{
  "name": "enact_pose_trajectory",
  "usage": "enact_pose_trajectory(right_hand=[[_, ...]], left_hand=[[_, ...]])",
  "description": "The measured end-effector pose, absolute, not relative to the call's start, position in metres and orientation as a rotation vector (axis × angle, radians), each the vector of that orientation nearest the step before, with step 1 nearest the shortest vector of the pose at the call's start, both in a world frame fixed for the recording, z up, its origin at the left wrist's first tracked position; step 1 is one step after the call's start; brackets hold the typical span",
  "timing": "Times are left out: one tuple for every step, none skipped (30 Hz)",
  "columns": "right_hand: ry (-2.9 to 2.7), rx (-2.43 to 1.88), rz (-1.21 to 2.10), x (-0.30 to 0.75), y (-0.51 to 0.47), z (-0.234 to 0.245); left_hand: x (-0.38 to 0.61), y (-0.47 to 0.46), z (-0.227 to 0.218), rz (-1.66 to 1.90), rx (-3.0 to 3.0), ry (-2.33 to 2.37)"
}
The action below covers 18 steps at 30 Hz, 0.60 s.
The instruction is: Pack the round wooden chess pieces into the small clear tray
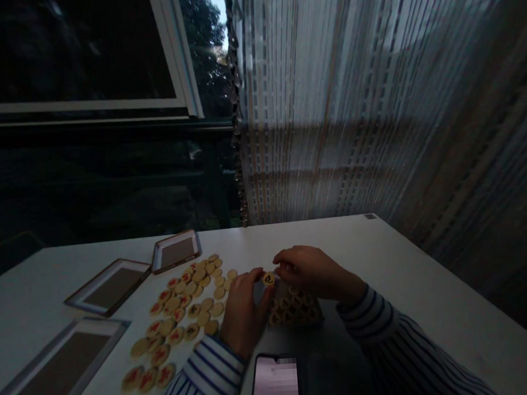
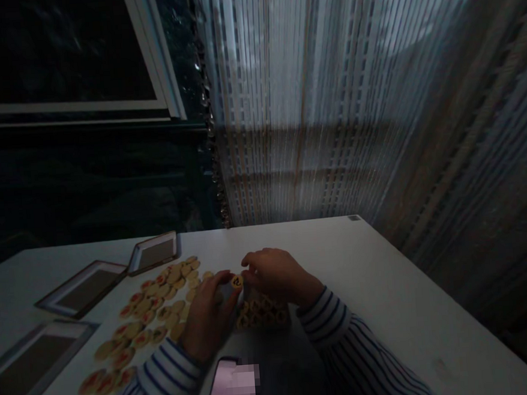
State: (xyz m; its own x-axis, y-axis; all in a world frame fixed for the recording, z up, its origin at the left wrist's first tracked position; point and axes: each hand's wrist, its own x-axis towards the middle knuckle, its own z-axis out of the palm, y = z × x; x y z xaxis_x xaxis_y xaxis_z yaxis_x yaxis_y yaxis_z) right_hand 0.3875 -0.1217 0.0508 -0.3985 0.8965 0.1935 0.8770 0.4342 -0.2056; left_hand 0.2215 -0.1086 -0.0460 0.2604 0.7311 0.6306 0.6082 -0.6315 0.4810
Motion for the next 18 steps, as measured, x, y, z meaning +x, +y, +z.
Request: enact_pose_trajectory(right_hand=[[-2.420,-1.531,0.128,0.388,-0.121,0.048],[-2.424,-1.528,0.148,0.388,-0.120,0.046],[-2.430,-1.522,0.167,0.388,-0.119,0.044],[-2.438,-1.514,0.186,0.389,-0.118,0.042],[-2.447,-1.505,0.203,0.389,-0.117,0.040],[-2.455,-1.498,0.216,0.389,-0.116,0.038],[-2.460,-1.492,0.225,0.388,-0.115,0.036],[-2.464,-1.487,0.234,0.388,-0.115,0.035],[-2.465,-1.485,0.244,0.388,-0.114,0.034],[-2.462,-1.484,0.253,0.387,-0.113,0.034],[-2.460,-1.481,0.269,0.387,-0.113,0.033],[-2.456,-1.476,0.287,0.387,-0.113,0.033],[-2.454,-1.468,0.308,0.387,-0.113,0.033],[-2.450,-1.461,0.327,0.387,-0.112,0.034],[-2.446,-1.453,0.343,0.388,-0.112,0.034],[-2.442,-1.446,0.356,0.388,-0.112,0.034],[-2.438,-1.442,0.363,0.389,-0.112,0.034],[-2.433,-1.438,0.367,0.389,-0.112,0.034]], left_hand=[[0.222,-0.109,-0.048,1.323,2.398,1.270],[0.223,-0.109,-0.049,1.331,2.417,1.263],[0.224,-0.110,-0.050,1.339,2.433,1.257],[0.225,-0.110,-0.050,1.344,2.443,1.254],[0.226,-0.110,-0.050,1.344,2.451,1.250],[0.226,-0.111,-0.050,1.341,2.457,1.245],[0.227,-0.111,-0.050,1.337,2.457,1.242],[0.227,-0.111,-0.049,1.339,2.456,1.237],[0.228,-0.112,-0.049,1.345,2.454,1.230],[0.228,-0.112,-0.048,1.351,2.453,1.219],[0.227,-0.112,-0.048,1.359,2.449,1.213],[0.227,-0.112,-0.048,1.363,2.444,1.210],[0.227,-0.112,-0.049,1.362,2.437,1.205],[0.226,-0.112,-0.050,1.355,2.426,1.199],[0.226,-0.112,-0.050,1.345,2.407,1.196],[0.226,-0.111,-0.051,1.339,2.380,1.194],[0.226,-0.111,-0.052,1.333,2.346,1.194],[0.225,-0.110,-0.052,1.328,2.309,1.195]])
